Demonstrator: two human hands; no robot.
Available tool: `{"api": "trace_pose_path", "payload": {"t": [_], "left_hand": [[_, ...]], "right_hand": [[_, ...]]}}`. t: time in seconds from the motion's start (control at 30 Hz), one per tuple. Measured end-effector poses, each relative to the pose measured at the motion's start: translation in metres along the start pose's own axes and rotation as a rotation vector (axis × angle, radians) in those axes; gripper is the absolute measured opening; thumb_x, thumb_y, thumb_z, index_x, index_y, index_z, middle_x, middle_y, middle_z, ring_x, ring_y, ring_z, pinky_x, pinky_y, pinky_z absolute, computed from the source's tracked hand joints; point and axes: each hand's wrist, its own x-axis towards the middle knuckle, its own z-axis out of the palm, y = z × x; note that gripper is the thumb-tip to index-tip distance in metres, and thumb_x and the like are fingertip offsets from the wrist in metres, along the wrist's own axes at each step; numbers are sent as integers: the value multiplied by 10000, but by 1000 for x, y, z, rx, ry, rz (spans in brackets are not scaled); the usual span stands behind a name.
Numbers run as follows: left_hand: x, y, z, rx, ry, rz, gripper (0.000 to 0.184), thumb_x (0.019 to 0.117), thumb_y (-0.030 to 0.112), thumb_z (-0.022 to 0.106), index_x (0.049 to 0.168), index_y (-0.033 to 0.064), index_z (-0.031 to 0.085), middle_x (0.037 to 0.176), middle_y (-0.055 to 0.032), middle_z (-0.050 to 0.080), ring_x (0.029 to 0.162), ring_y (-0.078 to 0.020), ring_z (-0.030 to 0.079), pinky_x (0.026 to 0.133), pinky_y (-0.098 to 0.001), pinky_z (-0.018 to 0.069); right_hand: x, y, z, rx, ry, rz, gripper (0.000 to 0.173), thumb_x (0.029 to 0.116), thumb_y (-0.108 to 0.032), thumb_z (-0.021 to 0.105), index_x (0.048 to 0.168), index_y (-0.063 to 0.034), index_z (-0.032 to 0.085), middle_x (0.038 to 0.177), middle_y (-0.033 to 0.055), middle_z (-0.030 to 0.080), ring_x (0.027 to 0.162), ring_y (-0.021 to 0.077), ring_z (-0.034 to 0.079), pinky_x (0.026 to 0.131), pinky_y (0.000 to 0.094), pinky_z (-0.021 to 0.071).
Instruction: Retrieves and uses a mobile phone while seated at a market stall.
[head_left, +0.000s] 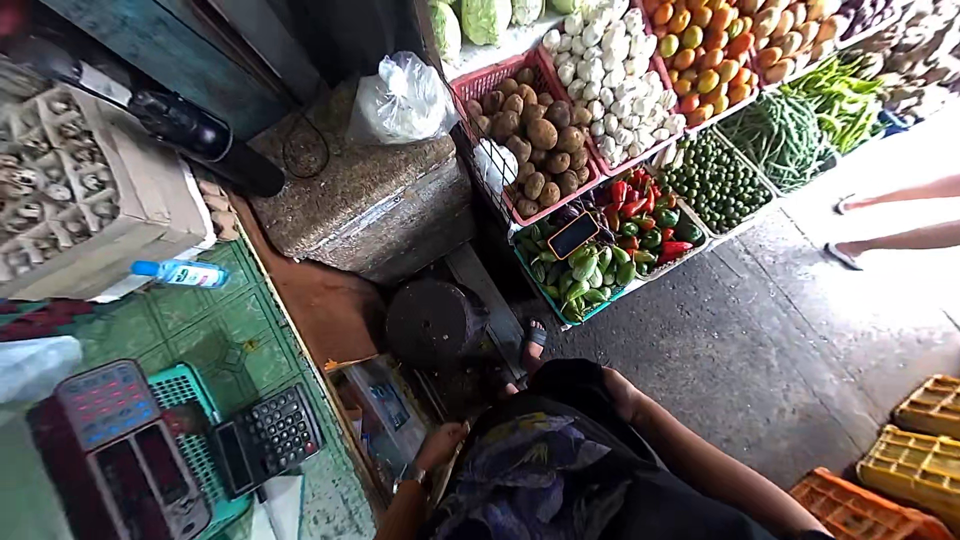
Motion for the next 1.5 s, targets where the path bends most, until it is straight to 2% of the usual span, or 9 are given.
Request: {"api": "trace_pose_path", "payload": {"t": [0.13,0.27,0.4,0.57,0.67,0.83,1.0,1.23,1.5], "left_hand": [[5,-7,4,18,8,-7,410,1097,306,474,1253,-17,674,1241,-247,672,1191,-374,628,1070,-554,449],[2,41,-31,13,114,-86,397,1085,271,511,1307,-32,637,1253,-249,664,1157,-350,646,1034,-518,480],[8,138,-78,14,218,-123,450,1076,280,533,1413,-18,553,1326,-239,634,1189,-340,649,1047,-514,505],[41,241,-124,251,128,-55,492,1061,314,558,1456,23,524,1336,-199,644,1190,-301,659,1046,-483,517],[68,299,-147,349,90,-3,473,1059,302,564,1456,47,529,1311,-167,665,1149,-264,679,1019,-460,535],[130,365,-168,471,-60,39,442,1056,287,567,1440,68,550,1296,-148,672,1126,-245,688,975,-452,561],[167,405,-183,634,-190,69,456,1052,301,568,1437,57,550,1337,-137,655,1170,-206,673,1051,-411,531],[188,450,-158,537,-207,143,406,1073,287,525,1414,68,557,1241,-130,687,1053,-226,704,869,-423,595],[175,405,-29,414,-625,331,638,1120,413,223,1599,3,133,1505,-218,472,1327,-235,555,1105,-414,493]], "right_hand": [[8,-84,-15,-687,295,103,286,1077,-258,452,1081,-45,643,839,48,631,685,139,592,625,333,512],[26,-192,-23,-1044,398,-69,408,1051,-283,550,1303,32,618,1255,234,661,1126,362,653,984,549,502],[140,-253,-47,-860,544,-451,478,983,-389,658,1265,-3,668,1235,296,648,1177,478,602,991,705,444],[220,-284,7,-416,662,-327,890,817,-381,839,1443,106,435,1438,340,484,1343,474,479,1095,642,407],[242,-297,31,-253,804,-212,1160,769,-481,845,1587,24,196,1592,331,267,1383,488,430,1086,617,427],[270,-323,48,-91,1034,-86,1210,766,-470,842,1649,-140,82,1641,292,184,1318,485,500,996,587,500],[301,-320,45,79,1162,-113,1144,678,-337,915,1618,-252,269,1623,287,196,1361,499,434,976,575,523],[231,-244,27,48,763,-443,1189,588,-295,977,1579,-264,320,1482,330,382,1259,524,485,949,681,479],[150,-53,75,218,816,-539,1179,588,-309,968,1591,-290,348,1484,275,399,1329,443,444,1072,558,445]]}}
